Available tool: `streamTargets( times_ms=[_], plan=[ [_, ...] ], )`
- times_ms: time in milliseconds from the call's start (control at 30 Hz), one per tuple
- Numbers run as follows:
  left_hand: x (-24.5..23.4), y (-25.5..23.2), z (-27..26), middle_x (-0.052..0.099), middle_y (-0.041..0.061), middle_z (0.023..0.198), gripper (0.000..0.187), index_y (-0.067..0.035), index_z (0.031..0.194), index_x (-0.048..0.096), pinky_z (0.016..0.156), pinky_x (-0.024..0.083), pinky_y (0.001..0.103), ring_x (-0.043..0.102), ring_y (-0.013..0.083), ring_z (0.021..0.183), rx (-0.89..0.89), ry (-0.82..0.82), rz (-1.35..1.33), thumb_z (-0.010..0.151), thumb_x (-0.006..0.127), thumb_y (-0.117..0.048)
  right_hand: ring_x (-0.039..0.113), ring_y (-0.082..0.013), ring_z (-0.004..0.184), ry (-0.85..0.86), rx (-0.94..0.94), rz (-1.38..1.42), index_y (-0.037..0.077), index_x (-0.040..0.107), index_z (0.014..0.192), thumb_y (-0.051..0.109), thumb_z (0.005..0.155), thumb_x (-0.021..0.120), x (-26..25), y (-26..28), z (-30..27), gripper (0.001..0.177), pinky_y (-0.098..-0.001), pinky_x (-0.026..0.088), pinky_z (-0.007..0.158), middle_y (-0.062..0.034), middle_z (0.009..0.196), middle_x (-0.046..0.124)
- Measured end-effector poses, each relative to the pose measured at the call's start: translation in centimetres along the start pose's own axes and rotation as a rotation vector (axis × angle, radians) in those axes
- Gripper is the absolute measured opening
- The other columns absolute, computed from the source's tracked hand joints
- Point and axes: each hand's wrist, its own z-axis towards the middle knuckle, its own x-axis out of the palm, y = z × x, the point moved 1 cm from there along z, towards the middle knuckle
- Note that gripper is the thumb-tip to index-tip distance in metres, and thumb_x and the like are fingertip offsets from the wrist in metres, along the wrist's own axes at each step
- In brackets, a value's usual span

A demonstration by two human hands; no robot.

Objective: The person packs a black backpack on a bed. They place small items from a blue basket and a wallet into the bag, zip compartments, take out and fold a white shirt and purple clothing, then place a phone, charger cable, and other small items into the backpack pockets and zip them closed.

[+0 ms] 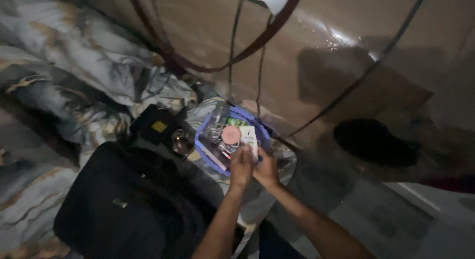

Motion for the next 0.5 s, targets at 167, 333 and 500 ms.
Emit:
streamTargets(
  times_ms=[167, 333, 500],
  plan=[
    [-4.1, -8.6, -0.9, 0.07, 0.01, 0.09, 0.02, -0.005, 0.108, 0.071, 0.073, 0.053, 0.031, 0.064, 0.0182, 0.08, -0.149, 0.076, -0.093, 0.099, 0.066, -0.022, 0.067, -0.0115, 0.092, 0.003, 0.215, 0.505, 0.0, 0.066, 0.128, 0.012, 0.094, 0.062, 0.0, 1.1, -1.8, 0.036, -0.0281, 0.055, 0.08, -0.0061, 0.105, 0.075],
    [-9.0, -15.0, -5.9, 0.069, 0.013, 0.104, 0.029, -0.01, 0.126, 0.063, 0.074, 0.055, 0.032, 0.066, 0.0192, 0.085, -0.297, 0.127, -0.207, 0.102, 0.063, -0.026, 0.066, -0.012, 0.095, 0.057, 0.287, 0.61, -0.003, 0.064, 0.13, 0.012, 0.093, 0.061, -0.4, 4.7, -5.5, 0.04, -0.0271, 0.053, 0.082, -0.0058, 0.108, 0.073],
    [-14.9, -16.7, -14.3, 0.069, 0.017, 0.116, 0.047, -0.009, 0.146, 0.048, 0.092, 0.055, 0.037, 0.068, 0.0271, 0.104, -0.215, 0.036, -0.055, 0.103, 0.058, -0.026, 0.057, -0.0162, 0.064, 0.233, 0.481, 0.715, -0.005, 0.071, 0.13, 0.011, 0.09, 0.063, 0.4, 8.0, -10.9, 0.044, -0.0293, 0.04, 0.051, -0.0122, 0.094, 0.073]
  ],
)
